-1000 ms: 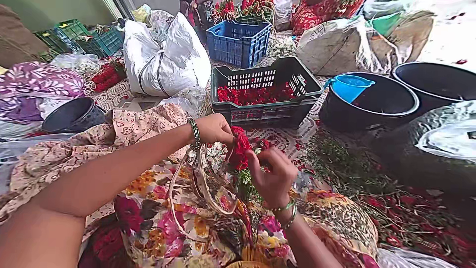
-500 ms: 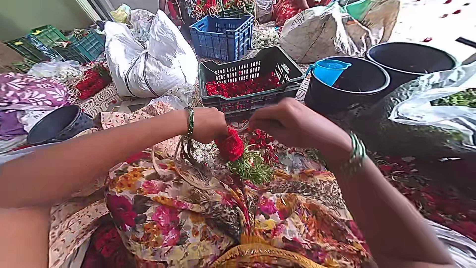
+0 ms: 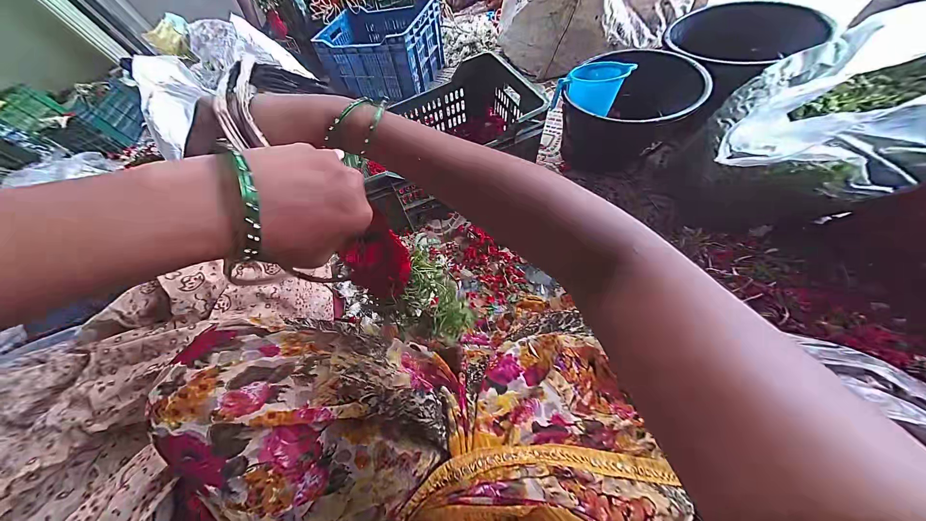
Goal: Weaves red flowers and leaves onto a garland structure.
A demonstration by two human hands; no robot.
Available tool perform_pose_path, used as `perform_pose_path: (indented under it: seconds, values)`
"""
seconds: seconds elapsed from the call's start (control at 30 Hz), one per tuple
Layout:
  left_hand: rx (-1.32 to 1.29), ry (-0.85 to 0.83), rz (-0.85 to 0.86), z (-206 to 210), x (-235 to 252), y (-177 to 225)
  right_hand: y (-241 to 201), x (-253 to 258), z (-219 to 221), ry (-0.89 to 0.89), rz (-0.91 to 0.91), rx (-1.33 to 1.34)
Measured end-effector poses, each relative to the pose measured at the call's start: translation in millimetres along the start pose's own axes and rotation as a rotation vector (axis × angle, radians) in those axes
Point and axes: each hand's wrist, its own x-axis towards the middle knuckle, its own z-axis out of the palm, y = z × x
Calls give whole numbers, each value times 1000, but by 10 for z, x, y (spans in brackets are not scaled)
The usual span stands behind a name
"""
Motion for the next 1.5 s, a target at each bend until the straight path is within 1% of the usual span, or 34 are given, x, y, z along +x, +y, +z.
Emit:
perform_pose_path:
  seconds: [0.03,0.07,0.1,0.13,0.17,0.23,0.27,0.3,0.33,0.37,0.4,0.47,0.53,0.6,0.67,0.7,0.73,0.77,0.8,0.83,0.87,0.93,0.97,1.0,1.03,1.1,1.2,1.3,1.37,1.4,1.43,1.5]
  values:
    - [-11,-207,-190,-334,66,198,189,34,7,13,-84,90]
    - [-58,-206,-345,-447,71,323,392,22,38,30,-159,239]
    - [-136,-141,-494,-472,31,406,602,-61,66,39,-172,294]
    - [-232,-81,-634,-478,-29,462,819,-227,83,39,-106,257]
    - [-353,-42,-769,-491,-98,503,1041,-479,104,32,25,134]
    - [-630,44,-978,-495,-246,558,1583,-1143,240,-86,387,-170]
    - [-777,110,-1049,-478,-293,604,1845,-1534,407,-175,611,-274]
    - [-884,163,-1110,-460,-313,646,2090,-1932,623,-239,835,-333]
    - [-962,200,-1154,-433,-317,673,2308,-2317,857,-282,1014,-352]
    - [-1022,217,-1194,-394,-305,688,2503,-2664,1090,-307,1142,-352]
    - [-1077,226,-1217,-327,-285,687,2644,-2968,1314,-285,1202,-357]
    - [-1201,216,-1233,-123,-256,652,2765,-3362,1634,-191,1206,-426]
    - [-1267,207,-1258,126,-242,603,2712,-3419,1691,-12,1192,-431]
    - [-1310,140,-1302,351,-228,553,2527,-3293,1542,252,1193,-326]
    - [-1330,60,-1324,503,-204,471,2299,-3118,1256,568,1160,-105]
    - [-1343,27,-1324,557,-193,434,2158,-3023,1133,710,1126,61]
    - [-1365,11,-1326,603,-176,408,1977,-2908,1013,812,1061,244]
    - [-1389,6,-1335,629,-149,380,1761,-2763,871,867,967,422]
    - [-1418,15,-1338,660,-125,355,1527,-2618,733,864,854,559]
    - [-1450,20,-1348,687,-102,332,1286,-2480,620,812,729,606]
    - [-1488,25,-1365,706,-76,313,1058,-2349,534,730,601,564]
    - [-1546,34,-1385,736,-40,281,691,-2116,417,505,344,350]
    - [-1554,39,-1385,743,-26,267,550,-2000,392,399,254,256]
    - [-1553,43,-1384,743,-8,257,440,-1893,395,305,212,154]
    - [-1540,35,-1380,740,7,247,356,-1797,421,234,225,52]
    - [-1512,28,-1351,737,24,235,298,-1670,517,189,287,-88]
    - [-1481,22,-1285,696,38,225,292,-1628,584,246,331,-95]
    - [-1368,-29,-1209,635,73,217,240,-1652,606,306,364,-87]
    - [-1253,-74,-1186,614,115,200,221,-1679,681,366,394,-195]
    - [-1191,-91,-1191,615,144,193,220,-1716,760,422,402,-297]
    - [-1148,-101,-1205,618,170,185,219,-1769,880,524,391,-402]
    - [-1098,-90,-1239,622,209,164,195,-1849,1193,829,376,-540]
